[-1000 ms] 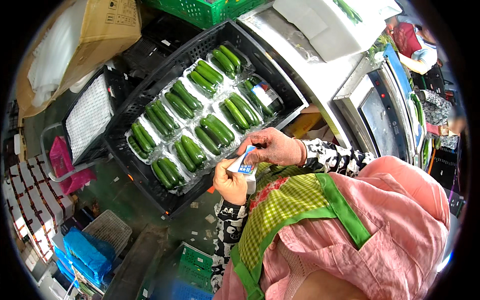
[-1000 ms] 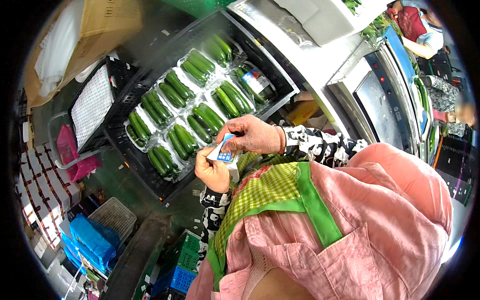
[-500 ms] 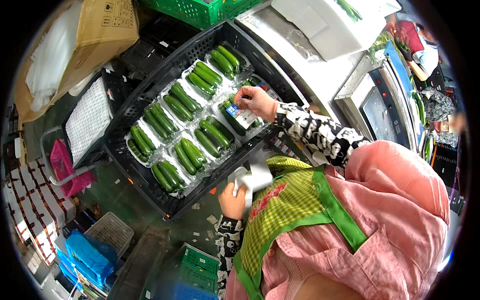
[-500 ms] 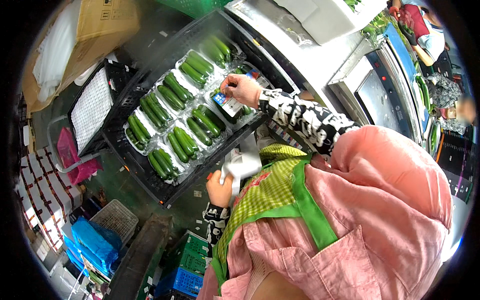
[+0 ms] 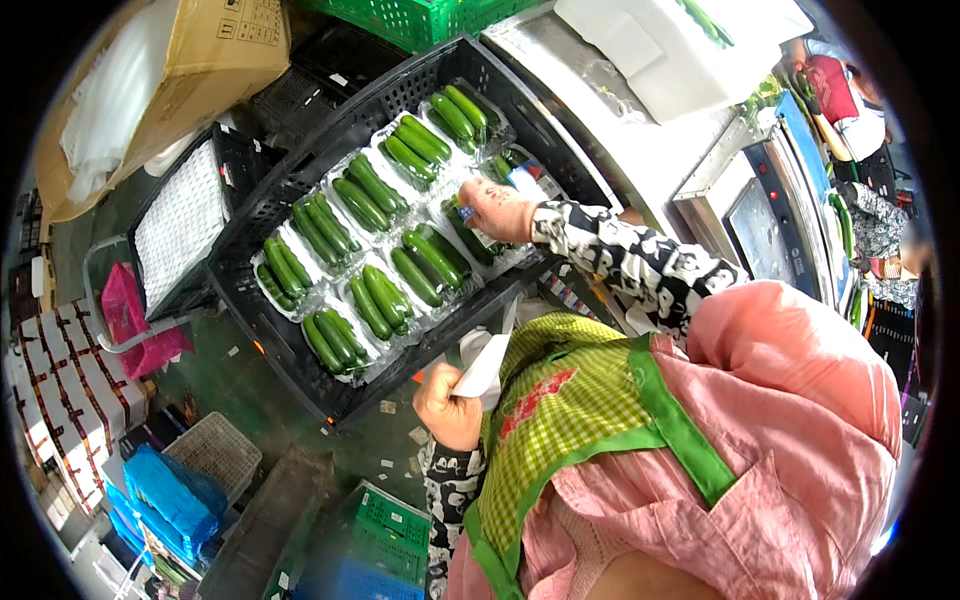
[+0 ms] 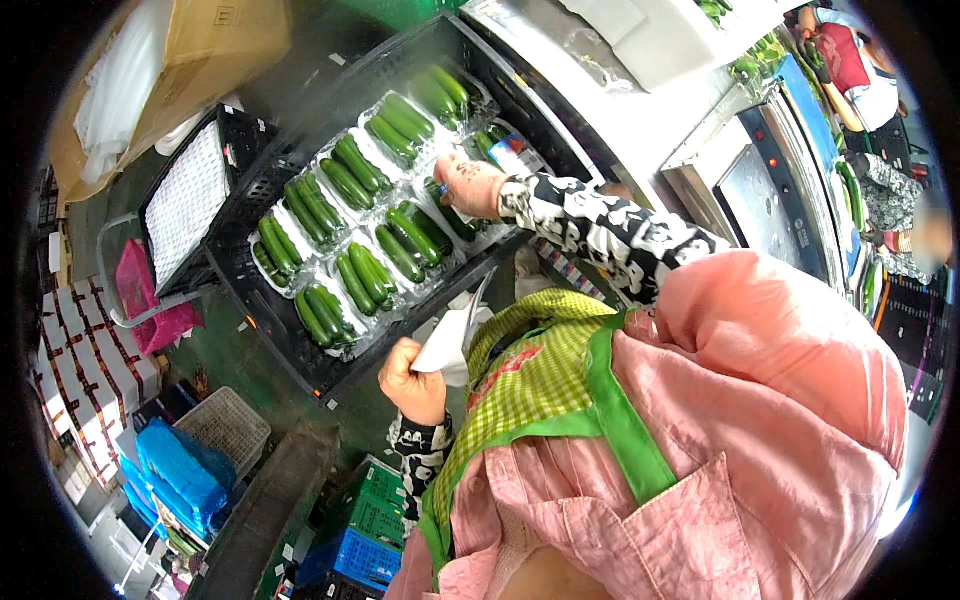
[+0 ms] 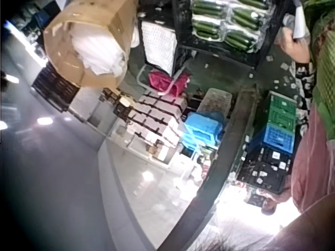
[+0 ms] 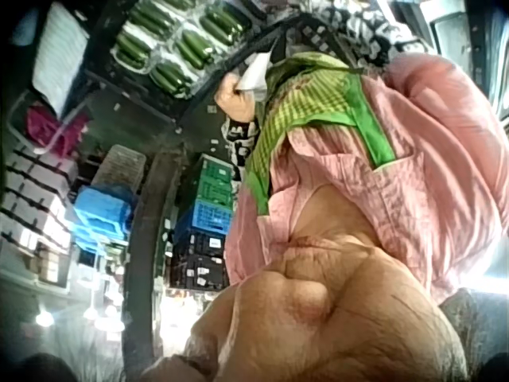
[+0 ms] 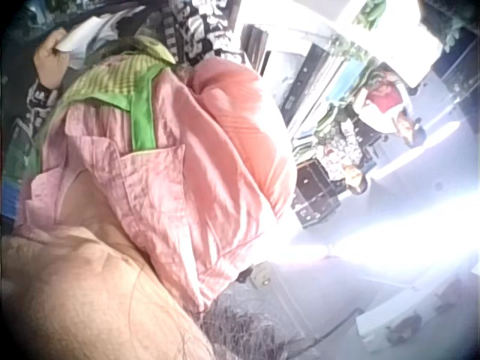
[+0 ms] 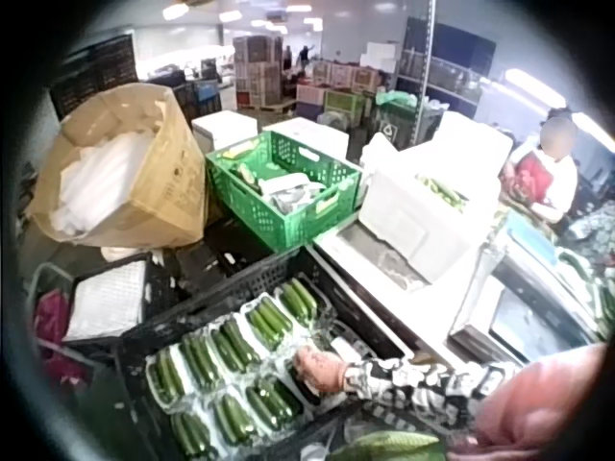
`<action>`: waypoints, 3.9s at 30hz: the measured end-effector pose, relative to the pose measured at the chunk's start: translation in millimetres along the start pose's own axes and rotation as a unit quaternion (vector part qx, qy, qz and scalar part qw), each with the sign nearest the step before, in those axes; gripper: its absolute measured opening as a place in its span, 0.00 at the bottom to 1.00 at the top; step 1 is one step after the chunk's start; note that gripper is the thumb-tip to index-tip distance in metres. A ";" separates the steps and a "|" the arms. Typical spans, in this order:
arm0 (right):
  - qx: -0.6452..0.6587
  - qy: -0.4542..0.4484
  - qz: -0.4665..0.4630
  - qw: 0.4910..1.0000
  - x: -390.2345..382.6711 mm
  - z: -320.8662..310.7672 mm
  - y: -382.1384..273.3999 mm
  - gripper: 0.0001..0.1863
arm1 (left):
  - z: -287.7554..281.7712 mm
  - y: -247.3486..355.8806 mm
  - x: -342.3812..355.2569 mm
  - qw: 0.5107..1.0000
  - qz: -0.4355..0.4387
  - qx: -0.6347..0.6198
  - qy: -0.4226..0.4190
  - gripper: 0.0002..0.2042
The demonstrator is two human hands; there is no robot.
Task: The person places cucumbers into trays, wraps the trays with plastic wrap using a heat sealer, places the wrapped trays into a crate, and then applies labels to each package.
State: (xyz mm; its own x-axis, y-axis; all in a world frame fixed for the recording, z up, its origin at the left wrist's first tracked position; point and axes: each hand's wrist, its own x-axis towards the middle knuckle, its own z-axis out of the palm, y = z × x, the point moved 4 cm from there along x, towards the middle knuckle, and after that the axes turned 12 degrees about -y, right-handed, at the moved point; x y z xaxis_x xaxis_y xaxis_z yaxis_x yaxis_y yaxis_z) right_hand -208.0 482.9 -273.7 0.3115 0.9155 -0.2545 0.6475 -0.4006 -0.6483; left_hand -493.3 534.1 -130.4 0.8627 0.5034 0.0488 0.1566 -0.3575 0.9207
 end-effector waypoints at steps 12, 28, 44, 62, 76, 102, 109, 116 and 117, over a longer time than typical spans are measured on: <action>0.463 -0.243 -0.103 0.846 -90.3 -71.2 -165.5 0.17 | -26.5 9.6 43.5 0.988 -0.005 0.000 0.153 0.25; 0.470 -0.018 -0.002 0.883 -115.3 -55.8 -199.7 0.13 | -1.1 15.5 27.7 0.990 0.044 -0.112 0.073 0.08; 0.228 0.063 -0.156 0.959 -88.2 -33.3 -196.6 0.06 | 3.3 -38.7 -0.3 0.965 -0.121 -0.220 0.080 0.06; 0.143 0.001 0.131 0.981 42.0 66.7 -52.9 0.08 | -27.0 -101.5 -112.6 0.975 -0.218 0.002 0.040 0.06; -0.206 -0.122 0.001 0.971 18.4 76.1 -98.9 0.46 | -37.9 -5.4 -13.9 0.995 -0.024 -0.004 0.098 0.04; 0.482 -0.158 -0.047 0.860 -61.5 5.3 -240.7 0.14 | -56.2 -30.4 -13.0 0.979 -0.015 -0.099 0.179 0.06; 0.531 -0.199 -0.022 0.823 -60.0 12.4 -245.5 0.06 | -56.6 -41.9 -19.9 0.975 -0.043 -0.125 0.177 0.08; 0.322 -0.013 -0.133 0.937 -21.9 27.0 -218.5 0.03 | -46.5 -96.2 -59.3 0.978 -0.208 -0.022 0.021 0.10; 0.397 -0.046 -0.027 0.916 -6.4 31.4 -209.8 0.03 | -43.9 -109.7 -75.4 0.978 -0.207 0.004 0.010 0.18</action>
State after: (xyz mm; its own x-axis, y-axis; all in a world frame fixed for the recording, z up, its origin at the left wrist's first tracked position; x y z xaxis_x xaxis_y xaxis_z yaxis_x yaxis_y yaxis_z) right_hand -367.7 562.3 -158.6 0.2109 0.9468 -0.2430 -0.0623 -0.2350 -0.9700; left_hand -596.6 569.9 -218.0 0.7150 0.6221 -0.3190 0.4937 -0.1263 0.8604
